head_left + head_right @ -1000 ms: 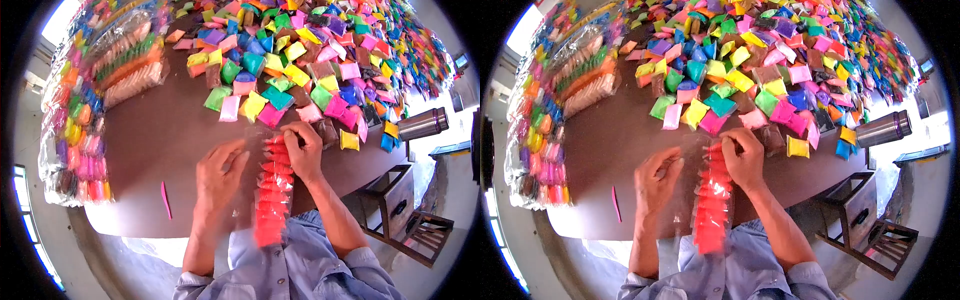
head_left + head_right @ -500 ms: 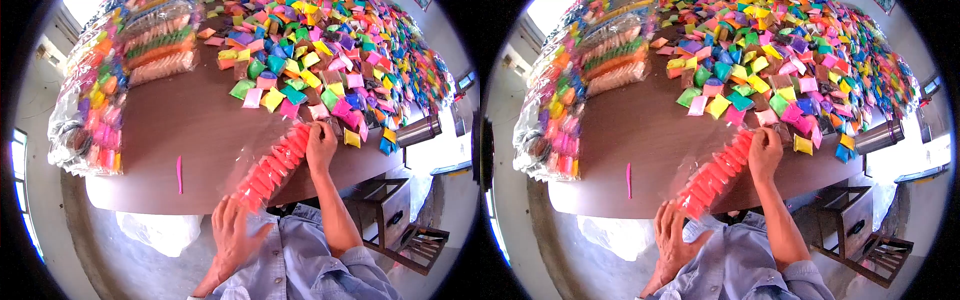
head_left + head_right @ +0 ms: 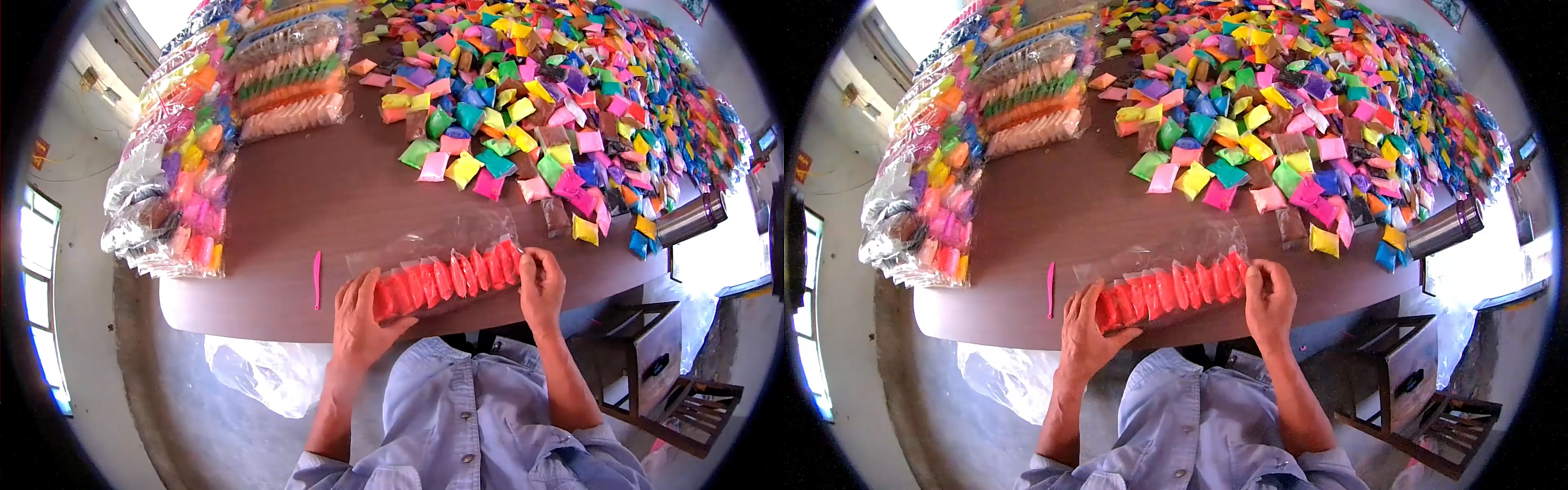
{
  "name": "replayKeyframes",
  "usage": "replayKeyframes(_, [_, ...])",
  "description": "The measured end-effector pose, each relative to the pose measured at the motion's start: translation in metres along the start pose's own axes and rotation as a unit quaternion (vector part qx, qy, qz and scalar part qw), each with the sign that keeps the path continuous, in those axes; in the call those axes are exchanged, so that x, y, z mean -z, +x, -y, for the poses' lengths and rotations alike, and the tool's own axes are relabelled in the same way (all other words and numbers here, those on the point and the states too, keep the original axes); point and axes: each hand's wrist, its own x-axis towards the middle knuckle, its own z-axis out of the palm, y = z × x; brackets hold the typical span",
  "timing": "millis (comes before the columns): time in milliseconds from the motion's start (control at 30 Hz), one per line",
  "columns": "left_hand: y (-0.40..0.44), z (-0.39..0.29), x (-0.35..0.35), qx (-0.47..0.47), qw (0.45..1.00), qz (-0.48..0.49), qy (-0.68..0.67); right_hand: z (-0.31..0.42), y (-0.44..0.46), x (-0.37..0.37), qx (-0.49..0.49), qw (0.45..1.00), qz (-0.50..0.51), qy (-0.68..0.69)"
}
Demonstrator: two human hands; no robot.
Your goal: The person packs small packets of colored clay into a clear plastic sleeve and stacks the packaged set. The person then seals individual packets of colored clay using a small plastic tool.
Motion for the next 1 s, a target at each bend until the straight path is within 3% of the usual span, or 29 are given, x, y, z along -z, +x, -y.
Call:
replayKeyframes(267, [0.004, 0.015, 0.001, -0.044, 0.996, 0.036, -0.062, -0.004, 0.003, 0.0, 0.043, 0.999, 0.011, -0.005])
replayKeyframes(367, [0.003, 0.001, 0.01, -0.043, 0.999, -0.015, -0.022, -0.008, 0.002, 0.0, 0.025, 1.0, 0.01, -0.004])
replayKeyframes(433, [-0.001, 0.001, 0.012, -0.037, 0.998, -0.044, -0.007, -0.003, 0.0, -0.001, 0.064, 0.998, 0.002, -0.023])
replayKeyframes(733, [-0.006, 0.02, 0.007, -0.023, 0.998, 0.021, -0.062, 0.005, -0.002, 0.0, 0.064, 0.997, 0.01, -0.049])
replayKeyframes(833, [-0.001, -0.001, 0.019, -0.042, 0.999, 0.011, -0.001, 0.006, -0.001, 0.001, 0.07, 0.995, 0.014, -0.073])
replayKeyframes(1000, [0.014, -0.03, 0.013, -0.06, 0.998, 0.023, -0.011, 0.011, -0.001, -0.001, 0.08, 0.992, 0.023, -0.09])
